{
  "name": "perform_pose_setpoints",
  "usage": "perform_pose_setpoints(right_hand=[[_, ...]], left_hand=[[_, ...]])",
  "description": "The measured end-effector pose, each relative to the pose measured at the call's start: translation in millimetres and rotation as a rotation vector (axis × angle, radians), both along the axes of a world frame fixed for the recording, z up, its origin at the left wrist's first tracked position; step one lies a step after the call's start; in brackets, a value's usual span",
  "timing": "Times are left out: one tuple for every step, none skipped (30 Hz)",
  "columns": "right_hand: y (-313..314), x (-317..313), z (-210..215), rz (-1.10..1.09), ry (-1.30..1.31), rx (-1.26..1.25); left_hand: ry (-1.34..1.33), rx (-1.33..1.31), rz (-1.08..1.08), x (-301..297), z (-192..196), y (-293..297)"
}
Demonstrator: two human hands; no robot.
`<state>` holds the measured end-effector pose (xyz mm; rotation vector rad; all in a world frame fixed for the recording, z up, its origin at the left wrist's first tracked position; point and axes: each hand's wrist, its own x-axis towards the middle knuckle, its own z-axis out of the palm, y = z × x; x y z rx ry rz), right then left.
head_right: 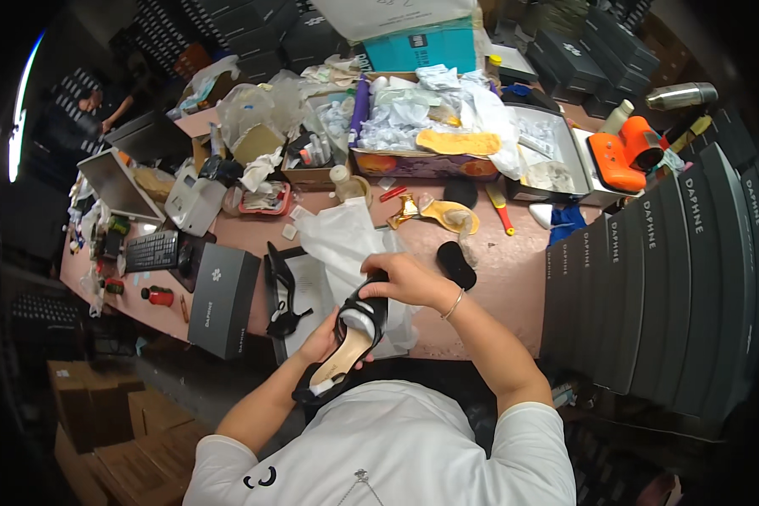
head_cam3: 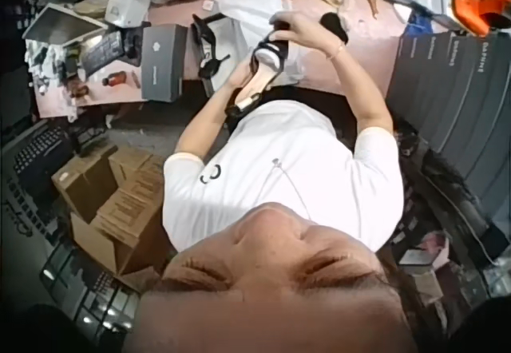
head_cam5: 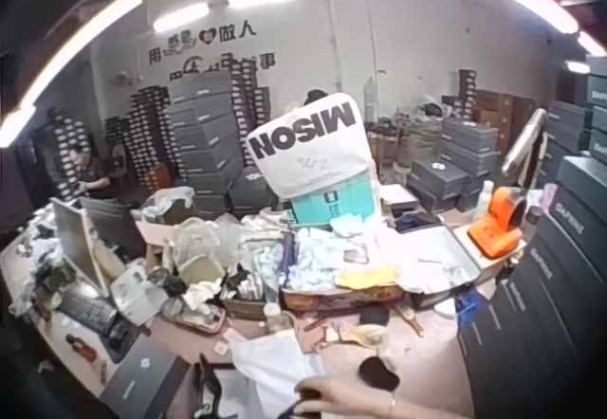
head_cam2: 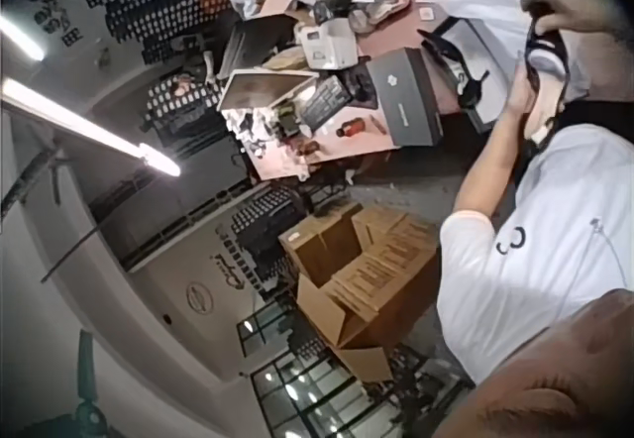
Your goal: Packaging shoes into boxes using protective wrapping paper.
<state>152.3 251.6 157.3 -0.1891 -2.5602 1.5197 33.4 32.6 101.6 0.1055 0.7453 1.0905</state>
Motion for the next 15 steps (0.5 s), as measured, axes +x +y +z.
perform_pose_setpoints(right_hand=[[-9, -8, -2, -0.069, 0.154, 0.215], [-18, -15, 3, -0.146, 0.308, 0.435], [-38, -13, 6, -0.113, 0.173, 0.268], [-55, -11, 9, -0.036, 0.051, 0.419], [-71, -12, 0, -0.030, -0.006, 0.478], [-83, -15, -13, -0.027, -0.063, 0.538], [-93, -18, -25, -0.025, -0.080, 0.530], [-99, -23, -35, -0.024, -0.093, 0.524], [-100, -25, -40, -0.026, -0.106, 0.518], [-100, -26, -41, -0.035, -0.113, 0.439], [-99, -28, -42, -0.045, -0.122, 0.359], [-99, -29, -43, -0.056, -0.130, 0.278], [-101, -31, -49, -0.083, -0.101, 0.253], [-103, -26, -51, -0.073, -0.098, 0.224], [-101, -16, -51, -0.062, -0.097, 0.196]], left_hand=[[-0.073, -0.066, 0.189, 5, -17, -9], [-0.059, -0.111, 0.374, 12, -15, -11], [-0.039, -0.125, 0.410, 9, -16, -19], [-0.029, -0.128, 0.448, 9, -17, -22], [0.017, -0.137, 0.443, 13, -6, -24], [0.036, -0.164, 0.498, 19, 4, -26], [0.055, -0.192, 0.551, 27, 13, -27], [0.078, -0.216, 0.605, 32, 17, -26], [0.063, -0.213, 0.646, 37, 12, -29], [0.092, -0.238, 0.690, 43, 15, -30], [0.086, -0.253, 0.716, 42, 15, -30], [0.080, -0.267, 0.741, 40, 15, -29], [0.089, -0.281, 0.760, 39, 12, -30], [0.097, -0.296, 0.780, 40, 5, -31], [0.104, -0.312, 0.801, 40, 0, -32]])
